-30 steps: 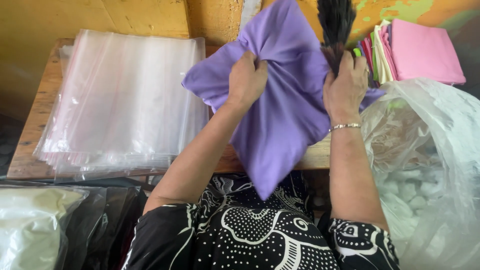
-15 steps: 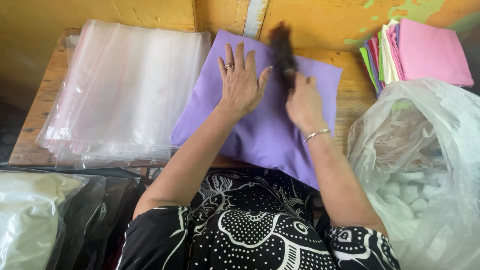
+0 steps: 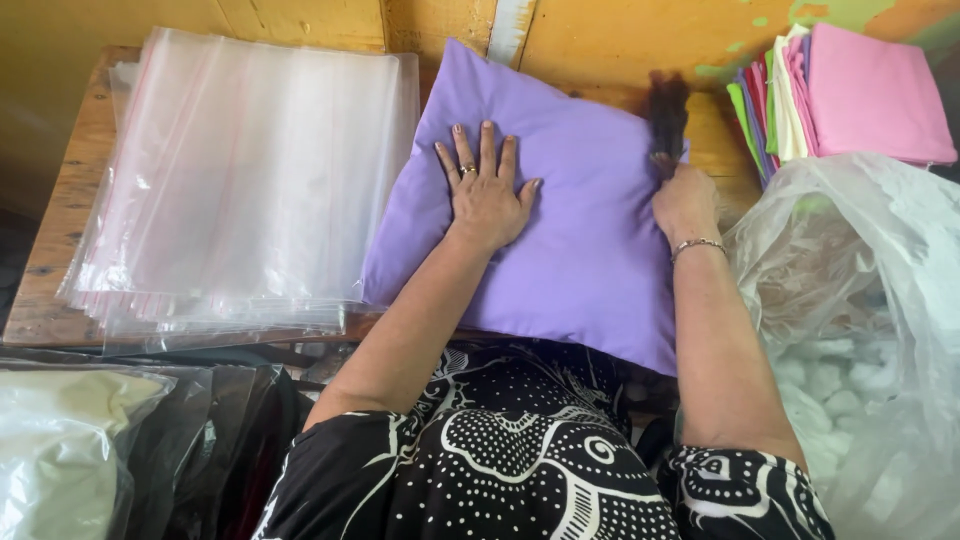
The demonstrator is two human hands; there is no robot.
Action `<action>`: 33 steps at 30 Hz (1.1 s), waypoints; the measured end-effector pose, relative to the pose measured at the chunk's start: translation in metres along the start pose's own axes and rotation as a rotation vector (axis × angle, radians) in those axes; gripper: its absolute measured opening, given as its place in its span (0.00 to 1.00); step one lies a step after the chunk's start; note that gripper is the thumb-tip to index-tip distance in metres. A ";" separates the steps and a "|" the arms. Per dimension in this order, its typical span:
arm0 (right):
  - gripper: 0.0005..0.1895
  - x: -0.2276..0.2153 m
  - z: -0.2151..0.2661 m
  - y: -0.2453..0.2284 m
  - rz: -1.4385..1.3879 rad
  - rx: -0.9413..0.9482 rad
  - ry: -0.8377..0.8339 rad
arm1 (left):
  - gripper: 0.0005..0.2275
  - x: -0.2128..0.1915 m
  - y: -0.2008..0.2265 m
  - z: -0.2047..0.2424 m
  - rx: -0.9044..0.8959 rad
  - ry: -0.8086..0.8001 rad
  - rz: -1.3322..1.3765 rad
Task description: The person stuffs a purple pillowcase with white cotton-like filling by hand, then smooths and shapes the pillow. They use a small brush to pat and flatten the surface, ensuring even distribution of the filling.
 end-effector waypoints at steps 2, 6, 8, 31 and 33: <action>0.18 -0.045 0.031 -0.049 -0.180 -0.014 0.022 | 0.34 -0.001 0.000 -0.001 0.006 0.003 -0.008; 0.18 -0.191 0.149 -0.210 -0.550 -0.452 0.226 | 0.36 0.000 0.004 -0.001 -0.002 -0.006 -0.021; 0.21 -0.169 0.165 -0.226 -0.355 -0.462 0.098 | 0.33 0.032 -0.008 -0.005 0.018 0.069 -0.001; 0.30 -0.142 0.172 -0.164 0.209 -0.473 -0.177 | 0.33 0.002 -0.005 -0.001 -0.037 0.027 -0.019; 0.28 -0.085 0.115 -0.073 0.171 -0.205 -0.152 | 0.34 -0.005 0.000 0.003 0.004 -0.016 0.025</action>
Point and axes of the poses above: each hand's wrist, its own z-axis away from the middle knuckle, its own x-axis out of the palm, y = z × x, the point moved 5 cm from there along -z, towards the middle knuckle, and after that the axes turned 7 degrees about y, right-handed, at the moved point
